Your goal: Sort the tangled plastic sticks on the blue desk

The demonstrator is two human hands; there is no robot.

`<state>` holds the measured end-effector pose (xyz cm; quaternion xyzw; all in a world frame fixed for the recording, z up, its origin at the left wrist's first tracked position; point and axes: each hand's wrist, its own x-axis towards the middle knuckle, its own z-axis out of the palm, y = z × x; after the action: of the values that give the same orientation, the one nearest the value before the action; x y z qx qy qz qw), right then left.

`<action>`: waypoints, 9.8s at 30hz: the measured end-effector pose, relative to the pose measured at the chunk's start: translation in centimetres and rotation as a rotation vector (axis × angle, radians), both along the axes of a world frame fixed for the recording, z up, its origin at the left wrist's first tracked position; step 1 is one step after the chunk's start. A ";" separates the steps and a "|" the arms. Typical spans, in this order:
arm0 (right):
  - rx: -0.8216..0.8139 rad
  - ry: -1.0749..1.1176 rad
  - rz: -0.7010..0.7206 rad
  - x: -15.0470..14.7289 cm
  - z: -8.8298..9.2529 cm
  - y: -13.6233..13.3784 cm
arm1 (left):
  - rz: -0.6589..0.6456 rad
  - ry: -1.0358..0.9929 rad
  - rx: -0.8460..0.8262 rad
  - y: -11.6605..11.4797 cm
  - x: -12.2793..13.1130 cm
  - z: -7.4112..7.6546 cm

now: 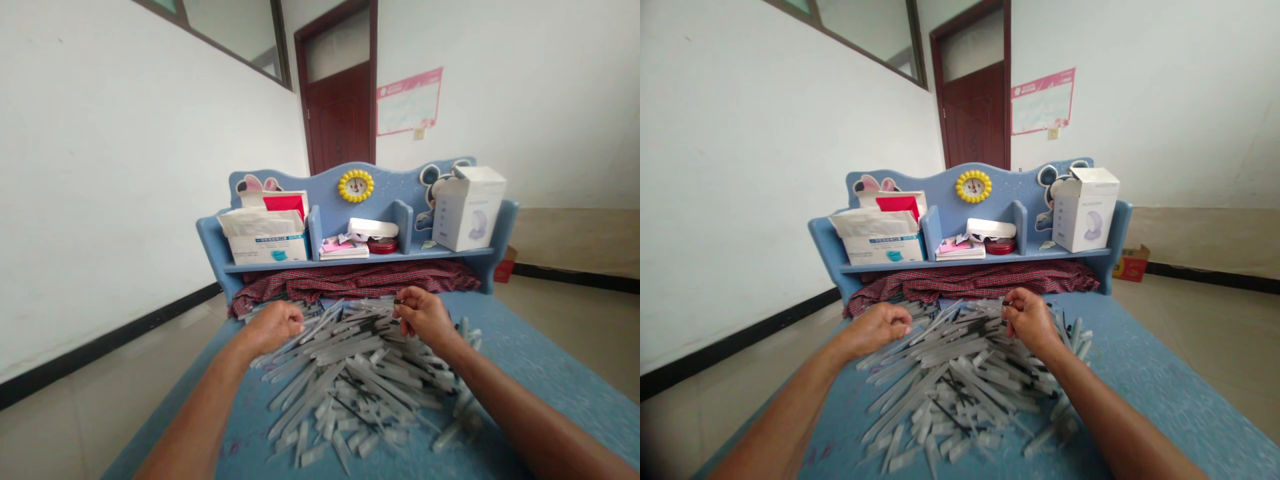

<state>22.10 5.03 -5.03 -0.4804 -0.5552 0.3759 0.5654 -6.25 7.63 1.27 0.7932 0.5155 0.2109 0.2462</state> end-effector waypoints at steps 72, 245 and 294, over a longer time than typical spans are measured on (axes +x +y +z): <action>-0.273 -1.329 -0.078 3.5 0.7 -0.1 | 0.268 0.339 0.380 0.4 5.2 -2.0; 0.088 -0.503 -0.114 1.3 -0.3 -1.1 | 0.027 -0.402 -0.185 -1.8 3.1 -0.2; -0.198 -1.098 -0.255 2.8 1.5 1.2 | -0.011 0.043 0.270 -0.9 6.3 -1.7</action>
<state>24.88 6.18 -3.51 -0.7191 -0.6674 0.0503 0.1869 0.00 6.75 -0.39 0.8261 0.4834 0.2602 0.1272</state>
